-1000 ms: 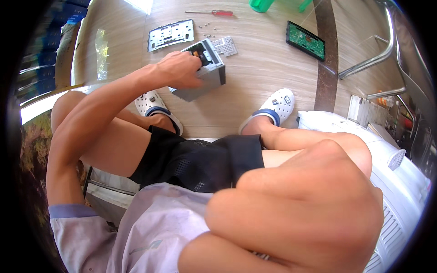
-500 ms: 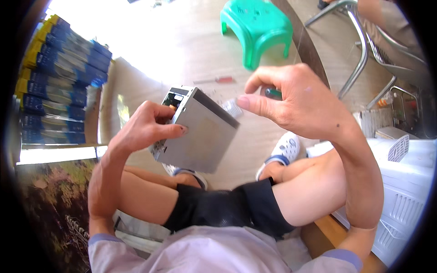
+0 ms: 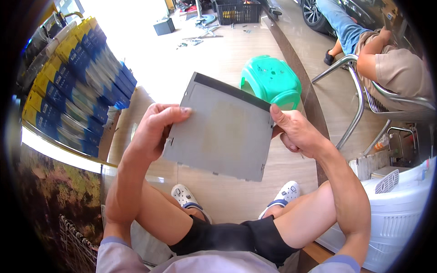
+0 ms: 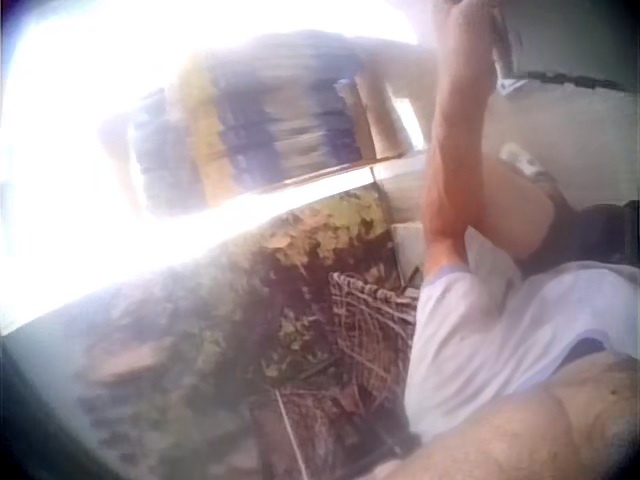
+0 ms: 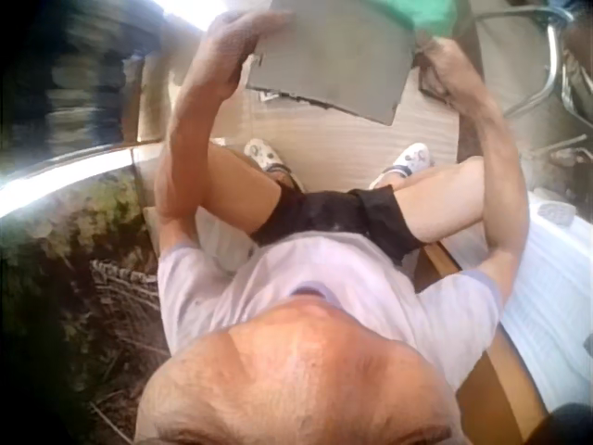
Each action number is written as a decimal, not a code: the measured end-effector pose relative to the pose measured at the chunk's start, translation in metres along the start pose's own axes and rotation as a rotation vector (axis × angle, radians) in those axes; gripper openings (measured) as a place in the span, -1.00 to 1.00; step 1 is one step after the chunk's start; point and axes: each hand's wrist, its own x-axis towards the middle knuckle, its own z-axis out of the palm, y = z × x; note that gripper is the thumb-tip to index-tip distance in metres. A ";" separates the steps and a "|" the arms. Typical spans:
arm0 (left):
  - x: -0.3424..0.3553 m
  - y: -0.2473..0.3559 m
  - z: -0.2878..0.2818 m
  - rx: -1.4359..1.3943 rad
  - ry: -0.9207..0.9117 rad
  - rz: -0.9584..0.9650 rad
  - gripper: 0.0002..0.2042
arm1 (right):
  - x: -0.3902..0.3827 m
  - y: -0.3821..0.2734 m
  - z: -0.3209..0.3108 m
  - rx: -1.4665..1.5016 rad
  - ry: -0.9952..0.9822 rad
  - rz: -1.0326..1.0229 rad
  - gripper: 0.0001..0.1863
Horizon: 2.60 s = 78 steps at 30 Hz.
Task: The person disassembles a car stereo by using a screwdriver to remove screws from the metal casing, then lifts off a metal panel and handles the internal components.
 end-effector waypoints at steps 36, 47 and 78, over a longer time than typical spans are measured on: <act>0.027 -0.038 -0.004 0.065 0.119 -0.116 -0.31 | 0.000 0.012 0.025 -0.449 0.304 -0.212 -0.37; 0.020 -0.062 0.008 0.075 0.059 -0.140 -0.48 | 0.000 0.012 0.036 -0.247 0.293 0.236 -0.44; 0.000 -0.212 0.036 0.008 0.135 -0.481 -0.48 | 0.022 0.184 0.069 -0.683 0.542 0.326 -0.19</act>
